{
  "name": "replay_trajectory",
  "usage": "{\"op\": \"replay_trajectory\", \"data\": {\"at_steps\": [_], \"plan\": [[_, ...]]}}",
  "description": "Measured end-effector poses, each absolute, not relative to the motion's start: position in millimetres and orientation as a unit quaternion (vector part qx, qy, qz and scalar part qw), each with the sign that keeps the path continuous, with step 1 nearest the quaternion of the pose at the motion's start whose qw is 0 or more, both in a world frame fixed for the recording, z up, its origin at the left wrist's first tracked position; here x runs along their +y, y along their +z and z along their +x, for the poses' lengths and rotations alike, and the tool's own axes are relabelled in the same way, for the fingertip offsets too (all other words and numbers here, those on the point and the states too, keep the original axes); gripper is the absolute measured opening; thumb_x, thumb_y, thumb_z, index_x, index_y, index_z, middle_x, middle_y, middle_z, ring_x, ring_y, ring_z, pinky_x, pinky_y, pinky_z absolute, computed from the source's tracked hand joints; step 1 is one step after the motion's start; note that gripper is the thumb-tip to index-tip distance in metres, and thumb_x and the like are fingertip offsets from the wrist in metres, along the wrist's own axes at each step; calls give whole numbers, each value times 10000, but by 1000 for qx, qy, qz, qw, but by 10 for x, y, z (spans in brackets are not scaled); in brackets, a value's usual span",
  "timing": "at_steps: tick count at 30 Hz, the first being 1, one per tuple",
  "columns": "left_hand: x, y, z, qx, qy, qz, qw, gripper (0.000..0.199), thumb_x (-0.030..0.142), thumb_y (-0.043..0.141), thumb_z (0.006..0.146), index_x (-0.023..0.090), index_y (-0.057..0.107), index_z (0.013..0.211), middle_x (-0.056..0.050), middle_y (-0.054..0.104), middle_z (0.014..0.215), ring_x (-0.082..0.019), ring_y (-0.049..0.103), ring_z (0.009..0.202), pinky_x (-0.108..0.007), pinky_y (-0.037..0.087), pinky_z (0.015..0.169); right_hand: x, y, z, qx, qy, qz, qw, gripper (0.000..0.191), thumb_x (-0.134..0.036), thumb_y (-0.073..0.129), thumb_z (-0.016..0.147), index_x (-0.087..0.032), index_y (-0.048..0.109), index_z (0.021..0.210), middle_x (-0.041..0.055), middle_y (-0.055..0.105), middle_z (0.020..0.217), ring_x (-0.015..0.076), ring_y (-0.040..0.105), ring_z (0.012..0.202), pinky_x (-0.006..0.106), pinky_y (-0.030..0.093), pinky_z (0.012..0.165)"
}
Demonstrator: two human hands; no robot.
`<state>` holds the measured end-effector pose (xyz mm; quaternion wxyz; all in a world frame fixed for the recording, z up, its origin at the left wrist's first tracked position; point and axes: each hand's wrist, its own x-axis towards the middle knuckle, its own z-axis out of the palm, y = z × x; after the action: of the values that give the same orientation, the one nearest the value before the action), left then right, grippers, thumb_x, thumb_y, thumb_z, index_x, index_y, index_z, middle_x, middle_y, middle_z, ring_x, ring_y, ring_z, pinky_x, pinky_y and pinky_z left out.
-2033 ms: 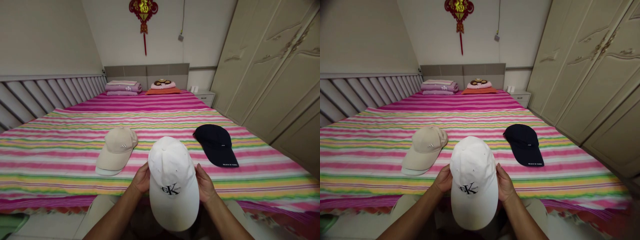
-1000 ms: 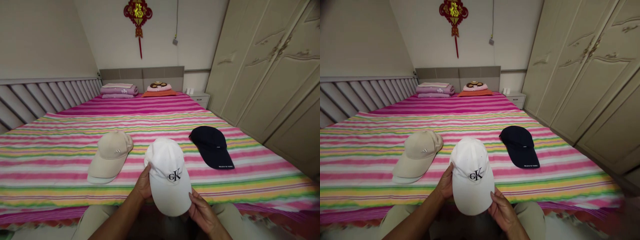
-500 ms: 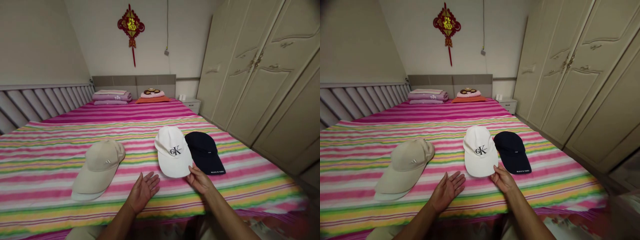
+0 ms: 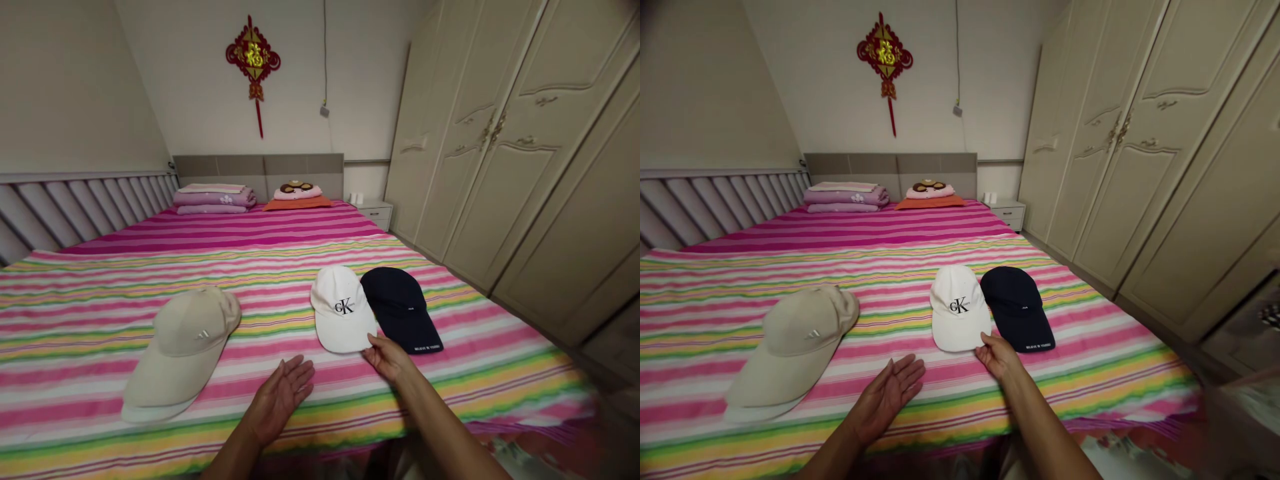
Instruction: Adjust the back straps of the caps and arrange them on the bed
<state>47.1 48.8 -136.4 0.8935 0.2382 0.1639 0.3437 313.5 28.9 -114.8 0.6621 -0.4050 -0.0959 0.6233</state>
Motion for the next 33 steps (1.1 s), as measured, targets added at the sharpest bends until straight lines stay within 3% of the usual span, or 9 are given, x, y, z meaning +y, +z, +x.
{"op": "replay_trajectory", "data": {"at_steps": [9, 16, 25, 29, 33], "plan": [[452, -1341, 471, 168, 344, 229, 895, 330, 319, 405, 842, 153, 580, 1067, -121, 538, 1203, -226, 413, 1182, -394, 192, 1043, 195, -1205, 3155, -121, 566, -494, 649, 67, -114, 595, 749, -115, 533, 724, -41, 574, 518, 78, 552, 426, 228, 530, 472], [424, -1339, 473, 171, 349, 235, 891, 328, 315, 423, 833, 146, 578, 1067, -132, 531, 1207, -232, 412, 1182, -395, 183, 1046, 123, -1256, 3082, -132, 502, -490, 700, 363, -93, 722, 567, -209, 474, 806, -65, 603, 513, 96, 558, 371, 225, 543, 405], [388, -1299, 482, 182, 361, 238, 883, 295, 279, 430, 833, 128, 595, 1026, -138, 568, 1156, -243, 453, 1144, -407, 199, 1038, 24, -1201, 3026, -150, 449, -544, 693, 407, -104, 705, 547, -215, 462, 854, -74, 574, 456, 117, 565, 377, 248, 554, 423], [382, -1305, 476, 173, 363, 241, 883, 283, 259, 434, 830, 130, 593, 1026, -138, 564, 1161, -247, 449, 1147, -412, 194, 1040, -56, -1221, 3000, -174, 403, -576, 689, 422, -134, 701, 531, -218, 448, 858, -62, 578, 516, 141, 601, 460, 268, 551, 457], [380, -1313, 473, 167, 365, 245, 883, 281, 254, 440, 827, 130, 588, 1031, -145, 555, 1170, -248, 443, 1152, -418, 181, 1042, -194, -1242, 2922, -230, 318, -613, 686, 379, -219, 679, 562, -225, 476, 882, -13, 598, 698, 163, 607, 592, 296, 529, 514]]}}
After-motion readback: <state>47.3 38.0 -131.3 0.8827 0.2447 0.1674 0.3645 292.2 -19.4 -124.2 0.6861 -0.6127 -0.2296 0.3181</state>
